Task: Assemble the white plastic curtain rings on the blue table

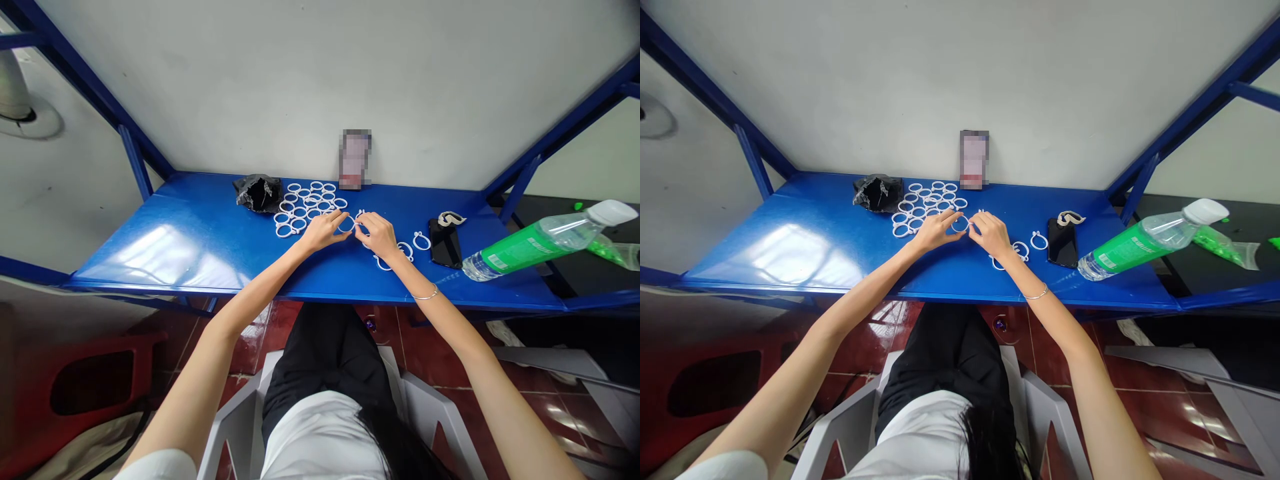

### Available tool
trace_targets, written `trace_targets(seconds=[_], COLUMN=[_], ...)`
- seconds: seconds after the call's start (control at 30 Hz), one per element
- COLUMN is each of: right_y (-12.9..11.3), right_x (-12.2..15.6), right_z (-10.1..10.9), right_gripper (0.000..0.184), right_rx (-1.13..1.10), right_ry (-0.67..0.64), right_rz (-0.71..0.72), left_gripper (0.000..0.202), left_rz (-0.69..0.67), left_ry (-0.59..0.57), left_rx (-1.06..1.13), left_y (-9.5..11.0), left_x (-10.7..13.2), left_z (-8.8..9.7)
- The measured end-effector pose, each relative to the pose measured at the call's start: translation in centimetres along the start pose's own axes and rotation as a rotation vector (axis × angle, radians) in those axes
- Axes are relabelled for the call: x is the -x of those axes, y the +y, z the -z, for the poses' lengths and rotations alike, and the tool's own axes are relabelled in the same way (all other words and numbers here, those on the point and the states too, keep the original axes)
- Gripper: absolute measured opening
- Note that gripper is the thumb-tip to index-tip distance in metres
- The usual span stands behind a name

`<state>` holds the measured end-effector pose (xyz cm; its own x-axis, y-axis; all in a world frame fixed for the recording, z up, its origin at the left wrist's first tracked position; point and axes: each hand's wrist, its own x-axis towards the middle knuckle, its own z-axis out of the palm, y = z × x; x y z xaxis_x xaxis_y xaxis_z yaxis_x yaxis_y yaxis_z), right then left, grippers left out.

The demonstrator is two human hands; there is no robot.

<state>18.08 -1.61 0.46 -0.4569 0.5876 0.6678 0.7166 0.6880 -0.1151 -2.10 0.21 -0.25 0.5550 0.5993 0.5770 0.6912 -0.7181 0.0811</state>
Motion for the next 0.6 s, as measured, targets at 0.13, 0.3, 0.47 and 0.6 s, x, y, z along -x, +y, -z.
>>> trace_targets(seconds=[0.13, 0.3, 0.47, 0.6], right_y=[-0.01, -0.24, -0.57, -0.44], right_x=[-0.03, -0.09, -0.25, -0.43], right_z=[0.01, 0.14, 0.22, 0.16], right_gripper=[0.016, 0.013, 0.013, 0.022], right_rx=[0.014, -0.037, -0.253, -0.498], right_ry=[0.006, 0.001, 0.000, -0.045], right_rz=[0.014, -0.020, -0.179, -0.361], left_gripper=[0.035, 0.035, 0.034, 0.035], left_rz=[0.003, -0.002, 0.001, 0.009], left_ry=[-0.023, -0.021, 0.036, 0.044], left_rx=[0.010, 0.001, 0.035, 0.033], left_y=[0.08, 0.09, -0.03, 0.03], left_x=[0.05, 0.04, -0.04, -0.10], left_z=[0.15, 0.23, 0.28, 0.43])
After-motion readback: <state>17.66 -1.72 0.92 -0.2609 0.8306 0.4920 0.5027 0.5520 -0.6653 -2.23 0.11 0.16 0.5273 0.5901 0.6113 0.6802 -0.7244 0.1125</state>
